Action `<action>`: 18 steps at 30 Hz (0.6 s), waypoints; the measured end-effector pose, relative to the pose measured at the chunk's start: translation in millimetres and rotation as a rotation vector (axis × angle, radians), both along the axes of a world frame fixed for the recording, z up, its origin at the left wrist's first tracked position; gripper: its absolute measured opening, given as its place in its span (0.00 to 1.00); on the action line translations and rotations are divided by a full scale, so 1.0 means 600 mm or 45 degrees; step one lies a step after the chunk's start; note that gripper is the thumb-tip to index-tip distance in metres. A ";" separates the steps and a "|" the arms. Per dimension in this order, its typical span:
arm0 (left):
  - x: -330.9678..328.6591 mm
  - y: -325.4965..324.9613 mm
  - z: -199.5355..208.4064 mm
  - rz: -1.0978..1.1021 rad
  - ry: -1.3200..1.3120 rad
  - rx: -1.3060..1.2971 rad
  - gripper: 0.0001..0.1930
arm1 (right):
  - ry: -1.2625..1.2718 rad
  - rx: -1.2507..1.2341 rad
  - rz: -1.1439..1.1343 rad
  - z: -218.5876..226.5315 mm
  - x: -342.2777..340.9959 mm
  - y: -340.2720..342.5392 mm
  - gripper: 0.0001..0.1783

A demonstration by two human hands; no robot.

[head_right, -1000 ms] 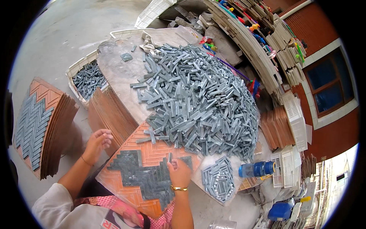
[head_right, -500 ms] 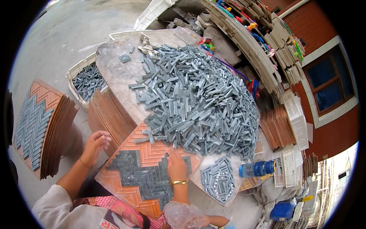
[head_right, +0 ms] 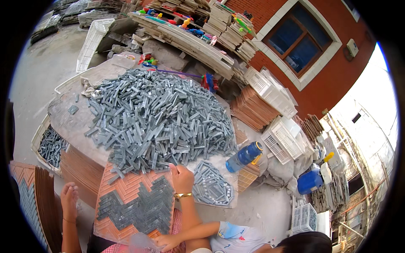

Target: The person arranges small grey rectangular tiles onto a patterned board, creating a herringbone design. A child is present nearby, occasionally interacting with the tiles and a water bottle.

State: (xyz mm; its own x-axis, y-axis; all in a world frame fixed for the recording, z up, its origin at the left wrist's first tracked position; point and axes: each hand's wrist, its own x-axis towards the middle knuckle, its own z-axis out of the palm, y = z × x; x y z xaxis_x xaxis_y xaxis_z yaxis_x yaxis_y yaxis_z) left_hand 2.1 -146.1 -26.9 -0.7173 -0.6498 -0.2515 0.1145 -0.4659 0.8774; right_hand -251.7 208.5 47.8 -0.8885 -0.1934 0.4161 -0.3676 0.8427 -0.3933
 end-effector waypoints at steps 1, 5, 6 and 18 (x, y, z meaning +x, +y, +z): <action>0.001 -0.007 0.000 0.030 -0.012 -0.015 0.07 | 0.146 -0.177 -0.051 -0.008 -0.019 0.020 0.25; 0.016 -0.026 -0.017 0.068 0.003 -0.035 0.07 | 0.316 -0.263 -0.415 -0.033 -0.089 0.163 0.12; 0.018 -0.027 -0.018 0.076 0.007 -0.033 0.07 | 0.356 -0.347 -0.481 -0.044 -0.104 0.211 0.09; 0.004 -0.006 0.060 -0.117 -0.348 -0.488 0.18 | 0.267 -0.868 -0.944 -0.023 -0.222 0.389 0.61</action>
State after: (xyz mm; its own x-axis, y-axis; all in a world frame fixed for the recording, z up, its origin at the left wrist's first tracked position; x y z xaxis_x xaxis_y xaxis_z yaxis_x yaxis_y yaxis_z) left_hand 4.7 -149.9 9.1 -0.7173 -0.6694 -0.1935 -0.1706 -0.1004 0.9802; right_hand -384.9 442.2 34.2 -0.5855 0.7093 0.3925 0.0379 0.5076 -0.8608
